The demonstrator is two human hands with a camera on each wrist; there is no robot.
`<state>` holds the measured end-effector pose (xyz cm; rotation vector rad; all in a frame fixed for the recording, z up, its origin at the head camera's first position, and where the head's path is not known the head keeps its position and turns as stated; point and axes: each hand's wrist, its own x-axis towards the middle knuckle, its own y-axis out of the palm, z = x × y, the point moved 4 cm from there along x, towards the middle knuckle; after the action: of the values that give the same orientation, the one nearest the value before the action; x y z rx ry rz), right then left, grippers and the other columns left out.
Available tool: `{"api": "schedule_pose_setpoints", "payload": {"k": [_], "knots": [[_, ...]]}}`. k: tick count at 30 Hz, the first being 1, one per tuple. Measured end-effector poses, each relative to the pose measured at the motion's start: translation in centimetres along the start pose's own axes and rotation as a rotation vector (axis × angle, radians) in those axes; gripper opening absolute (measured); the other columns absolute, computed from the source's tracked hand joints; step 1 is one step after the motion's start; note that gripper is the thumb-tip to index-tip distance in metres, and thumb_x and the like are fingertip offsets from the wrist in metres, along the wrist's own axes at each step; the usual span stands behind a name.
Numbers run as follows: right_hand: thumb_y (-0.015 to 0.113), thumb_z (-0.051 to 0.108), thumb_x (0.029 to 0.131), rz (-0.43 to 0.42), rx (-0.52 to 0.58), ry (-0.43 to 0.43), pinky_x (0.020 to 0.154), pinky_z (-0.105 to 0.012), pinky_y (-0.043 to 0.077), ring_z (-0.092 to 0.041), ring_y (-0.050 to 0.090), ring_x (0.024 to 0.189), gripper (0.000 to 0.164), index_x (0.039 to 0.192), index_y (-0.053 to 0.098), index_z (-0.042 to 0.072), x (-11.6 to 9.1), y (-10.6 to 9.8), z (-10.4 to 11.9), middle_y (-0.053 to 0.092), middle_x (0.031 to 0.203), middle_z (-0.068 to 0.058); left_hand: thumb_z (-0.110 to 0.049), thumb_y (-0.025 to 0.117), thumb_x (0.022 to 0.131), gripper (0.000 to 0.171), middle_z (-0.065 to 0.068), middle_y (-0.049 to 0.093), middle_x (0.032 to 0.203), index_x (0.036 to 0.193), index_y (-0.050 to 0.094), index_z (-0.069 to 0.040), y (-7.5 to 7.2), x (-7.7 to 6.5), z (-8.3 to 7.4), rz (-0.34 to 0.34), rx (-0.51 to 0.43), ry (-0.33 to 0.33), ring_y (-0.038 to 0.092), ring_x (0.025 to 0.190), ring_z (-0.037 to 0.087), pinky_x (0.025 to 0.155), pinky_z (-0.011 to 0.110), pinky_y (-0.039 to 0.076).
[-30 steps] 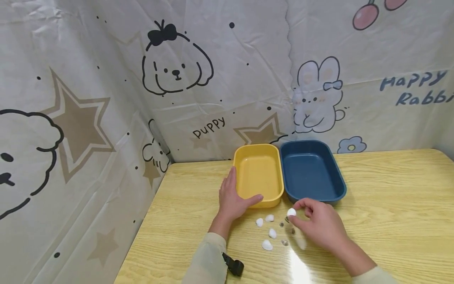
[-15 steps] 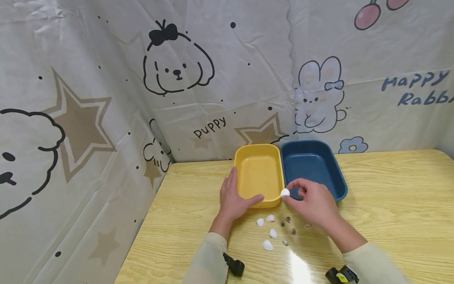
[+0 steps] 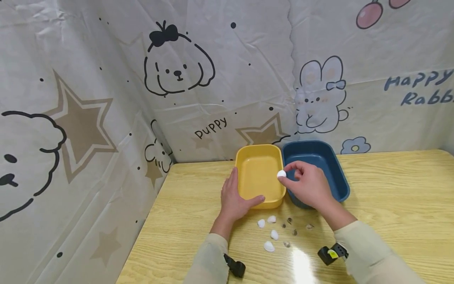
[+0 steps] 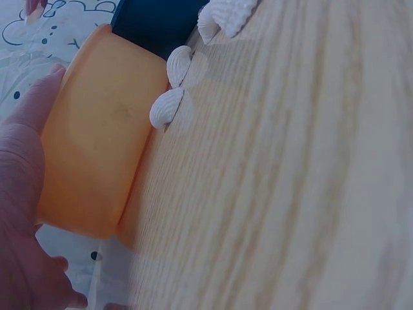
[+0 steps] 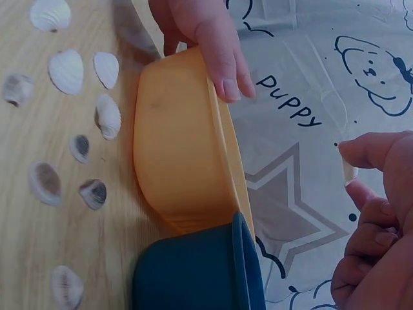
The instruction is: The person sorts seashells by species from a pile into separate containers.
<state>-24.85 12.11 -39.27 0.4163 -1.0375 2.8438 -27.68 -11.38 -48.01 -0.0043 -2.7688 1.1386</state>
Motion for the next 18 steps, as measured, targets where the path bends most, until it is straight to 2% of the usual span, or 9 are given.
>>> {"api": "schedule_pose_setpoints", "payload": {"k": [11,18], "knots": [[0.076,0.038,0.089,-0.051,0.074,0.037,0.047,-0.032,0.032,-0.024,0.041,0.05,0.036,0.108,0.068,0.009,2.8,0.9,-0.4,0.038,0.061,-0.002,-0.072,0.079,0.066,0.13,-0.007,0.014,0.165,0.162,0.005,-0.026,0.1,0.1,0.0,-0.007,0.004,0.015,0.014,0.148,0.031,0.116,0.052,0.015],[0.077,0.036,0.089,-0.092,0.115,0.059,0.05,-0.033,0.032,-0.024,0.042,0.053,0.032,0.107,0.068,0.011,4.2,1.8,-0.6,0.04,0.063,-0.003,-0.073,0.079,0.066,0.131,-0.005,0.015,0.165,0.162,0.005,-0.025,0.1,0.1,0.1,-0.009,0.011,0.031,0.015,0.148,0.034,0.116,0.053,0.014]]}}
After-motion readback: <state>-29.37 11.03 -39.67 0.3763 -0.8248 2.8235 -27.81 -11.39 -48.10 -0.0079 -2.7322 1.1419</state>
